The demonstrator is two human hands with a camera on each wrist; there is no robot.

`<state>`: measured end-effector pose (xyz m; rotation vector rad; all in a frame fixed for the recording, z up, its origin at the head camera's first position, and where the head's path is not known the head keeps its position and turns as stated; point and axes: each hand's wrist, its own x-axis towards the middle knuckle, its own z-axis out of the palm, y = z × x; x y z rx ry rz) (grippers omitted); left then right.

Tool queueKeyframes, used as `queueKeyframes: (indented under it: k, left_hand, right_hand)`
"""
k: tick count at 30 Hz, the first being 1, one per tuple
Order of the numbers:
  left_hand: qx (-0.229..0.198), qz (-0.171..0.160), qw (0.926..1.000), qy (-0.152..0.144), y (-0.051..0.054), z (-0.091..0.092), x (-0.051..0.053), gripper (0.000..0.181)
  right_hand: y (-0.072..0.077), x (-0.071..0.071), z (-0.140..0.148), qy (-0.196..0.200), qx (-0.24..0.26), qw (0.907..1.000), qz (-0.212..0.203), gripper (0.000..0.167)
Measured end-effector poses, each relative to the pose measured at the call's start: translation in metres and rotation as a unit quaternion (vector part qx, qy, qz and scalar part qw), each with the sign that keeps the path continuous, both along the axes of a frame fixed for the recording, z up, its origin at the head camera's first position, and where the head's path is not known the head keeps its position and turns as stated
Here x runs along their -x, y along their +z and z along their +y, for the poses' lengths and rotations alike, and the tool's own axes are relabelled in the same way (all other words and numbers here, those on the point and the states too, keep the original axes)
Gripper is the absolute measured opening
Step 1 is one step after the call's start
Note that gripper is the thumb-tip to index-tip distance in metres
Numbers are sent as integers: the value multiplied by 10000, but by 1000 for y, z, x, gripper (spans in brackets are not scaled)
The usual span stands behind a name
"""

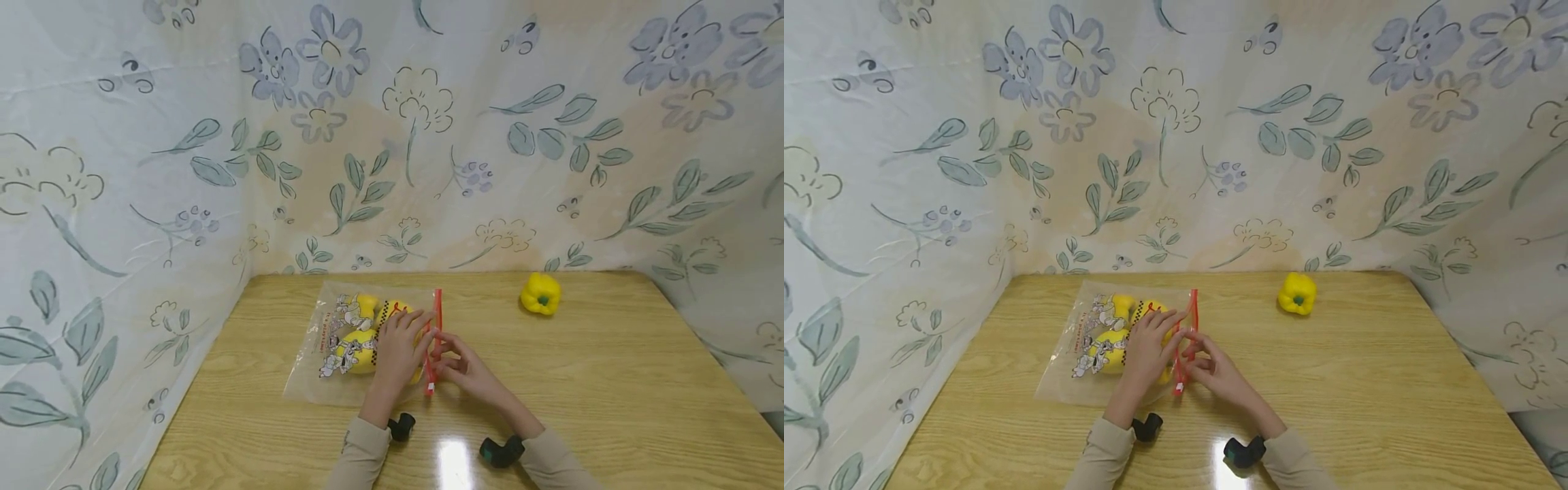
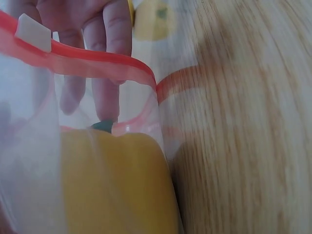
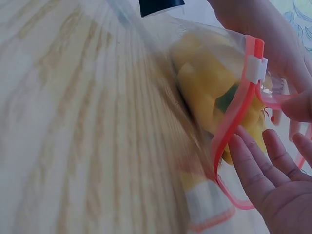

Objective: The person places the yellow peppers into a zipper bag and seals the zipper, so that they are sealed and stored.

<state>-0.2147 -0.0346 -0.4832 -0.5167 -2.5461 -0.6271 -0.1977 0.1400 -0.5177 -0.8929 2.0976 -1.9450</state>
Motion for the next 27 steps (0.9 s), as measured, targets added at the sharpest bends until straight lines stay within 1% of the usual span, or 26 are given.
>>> queueKeyframes:
  k: [4, 8, 14, 18, 22, 25, 27]
  left_hand:
    - [-32, 15, 10000, -27, 0, 0, 0, 36]
    - [-29, 37, 10000, -34, 0, 1, 0, 36]
    - [13, 33, 10000, -15, 0, 1, 0, 36]
    - [-3, 106, 9999, -16, -1, 1, 1, 36]
    - [-37, 91, 10000, -13, 0, 2, 1, 36]
    - [-49, 26, 10000, 16, 2, 2, 0, 37]
    - [-80, 6, 10000, 15, 2, 2, 0, 36]
  right_hand:
    - [0, -2, -1, 29, -60, 10000, 62, 58]
    - [1, -3, -2, 74, -66, 9999, -22, 59]
    - [2, -3, 0, 1, -120, 9999, 21, 59]
    - [0, 0, 3, -50, -80, 9998, 179, 55]
    - [0, 3, 8, -64, -40, 9990, 448, 50]
    - [3, 4, 11, -190, -202, 9975, 656, 47]
    - [9, 3, 13, -332, -348, 9957, 787, 46]
